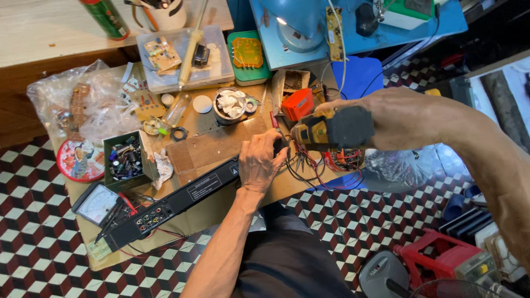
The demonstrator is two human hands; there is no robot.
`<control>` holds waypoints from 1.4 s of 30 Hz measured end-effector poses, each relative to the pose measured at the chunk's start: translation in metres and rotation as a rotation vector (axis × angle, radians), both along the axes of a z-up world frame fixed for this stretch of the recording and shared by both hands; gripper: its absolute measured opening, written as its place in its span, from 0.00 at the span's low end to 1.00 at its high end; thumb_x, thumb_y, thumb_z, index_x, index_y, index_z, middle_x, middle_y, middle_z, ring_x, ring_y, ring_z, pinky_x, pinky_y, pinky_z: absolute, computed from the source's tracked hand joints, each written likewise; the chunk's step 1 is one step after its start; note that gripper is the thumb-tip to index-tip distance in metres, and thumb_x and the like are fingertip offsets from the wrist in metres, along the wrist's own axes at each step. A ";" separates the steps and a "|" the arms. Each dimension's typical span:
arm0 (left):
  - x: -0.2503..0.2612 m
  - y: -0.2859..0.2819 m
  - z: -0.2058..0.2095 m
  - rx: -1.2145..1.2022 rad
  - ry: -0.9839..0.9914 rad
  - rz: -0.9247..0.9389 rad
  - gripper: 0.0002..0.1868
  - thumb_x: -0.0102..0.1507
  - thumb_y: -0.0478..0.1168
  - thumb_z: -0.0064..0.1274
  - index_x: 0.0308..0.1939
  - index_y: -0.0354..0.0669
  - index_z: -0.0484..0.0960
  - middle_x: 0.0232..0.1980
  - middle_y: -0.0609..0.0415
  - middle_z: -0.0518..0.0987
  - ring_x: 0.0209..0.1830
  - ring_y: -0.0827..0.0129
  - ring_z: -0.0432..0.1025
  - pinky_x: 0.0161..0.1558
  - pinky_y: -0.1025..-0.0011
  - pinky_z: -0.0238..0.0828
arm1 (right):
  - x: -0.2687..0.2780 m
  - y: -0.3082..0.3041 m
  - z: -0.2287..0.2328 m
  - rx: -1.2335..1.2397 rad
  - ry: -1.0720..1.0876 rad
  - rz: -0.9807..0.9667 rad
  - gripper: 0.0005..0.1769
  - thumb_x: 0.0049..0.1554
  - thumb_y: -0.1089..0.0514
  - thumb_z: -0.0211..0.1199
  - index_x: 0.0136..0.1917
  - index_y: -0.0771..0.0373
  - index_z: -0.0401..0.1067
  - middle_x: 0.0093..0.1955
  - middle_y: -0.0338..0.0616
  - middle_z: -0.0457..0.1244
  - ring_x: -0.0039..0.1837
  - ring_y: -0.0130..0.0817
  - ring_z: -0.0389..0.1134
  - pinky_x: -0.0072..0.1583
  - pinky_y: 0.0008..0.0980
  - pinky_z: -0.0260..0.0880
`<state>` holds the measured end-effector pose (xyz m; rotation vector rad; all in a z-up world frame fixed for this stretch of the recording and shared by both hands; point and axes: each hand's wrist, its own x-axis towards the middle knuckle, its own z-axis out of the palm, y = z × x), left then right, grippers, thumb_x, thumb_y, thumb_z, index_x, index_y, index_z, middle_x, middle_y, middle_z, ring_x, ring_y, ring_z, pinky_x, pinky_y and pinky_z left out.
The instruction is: The person uses a cordless drill to remove screws from the back and sides of a black DVD player. They lift the top cover to reveal the internal components, then reattach the cover and continue removing additional screws from the rear panel.
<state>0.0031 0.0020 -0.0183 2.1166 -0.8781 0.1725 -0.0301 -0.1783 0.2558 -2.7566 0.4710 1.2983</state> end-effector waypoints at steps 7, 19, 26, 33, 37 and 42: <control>0.004 0.013 0.012 -0.002 -0.142 -0.063 0.13 0.60 0.44 0.65 0.46 0.51 0.81 0.62 0.53 0.80 0.56 0.63 0.75 0.53 0.64 0.69 | -0.123 -0.031 -0.084 0.506 -0.659 -0.818 0.58 0.41 0.56 0.76 0.82 0.48 0.55 0.56 0.44 0.72 0.43 0.42 0.78 0.49 0.49 0.79; 0.007 0.030 0.014 0.069 -0.245 -0.087 0.15 0.60 0.42 0.66 0.50 0.49 0.84 0.62 0.54 0.79 0.59 0.61 0.74 0.55 0.62 0.71 | -0.193 -0.005 -0.321 0.462 -0.901 -1.465 0.10 0.52 0.59 0.68 0.42 0.70 0.79 0.30 0.42 0.68 0.31 0.27 0.68 0.35 0.29 0.67; 0.007 0.033 0.017 0.118 -0.231 -0.086 0.16 0.61 0.41 0.66 0.51 0.47 0.82 0.62 0.54 0.79 0.59 0.61 0.74 0.56 0.62 0.71 | -0.185 -0.001 -0.337 0.359 -0.884 -1.490 0.12 0.51 0.58 0.67 0.46 0.68 0.79 0.32 0.42 0.69 0.33 0.27 0.70 0.37 0.29 0.70; 0.005 0.033 0.027 0.109 -0.182 -0.094 0.15 0.61 0.41 0.65 0.49 0.44 0.81 0.61 0.51 0.79 0.59 0.59 0.74 0.56 0.61 0.71 | -0.188 -0.006 -0.341 0.376 -0.828 -1.474 0.13 0.53 0.56 0.67 0.46 0.69 0.80 0.31 0.44 0.69 0.33 0.28 0.70 0.38 0.30 0.70; 0.005 0.033 0.031 -0.010 -0.009 -0.037 0.11 0.62 0.41 0.63 0.46 0.43 0.82 0.59 0.48 0.81 0.55 0.60 0.76 0.57 0.62 0.72 | -0.188 -0.005 -0.337 0.386 -0.825 -1.515 0.12 0.52 0.57 0.67 0.46 0.69 0.79 0.31 0.42 0.69 0.33 0.28 0.70 0.38 0.31 0.70; 0.008 0.030 0.031 -0.016 0.106 0.040 0.09 0.65 0.40 0.61 0.46 0.42 0.83 0.54 0.51 0.84 0.50 0.61 0.78 0.54 0.65 0.71 | -0.196 -0.003 -0.324 0.362 -0.788 -1.481 0.13 0.52 0.54 0.68 0.45 0.67 0.80 0.30 0.43 0.69 0.34 0.27 0.69 0.39 0.29 0.70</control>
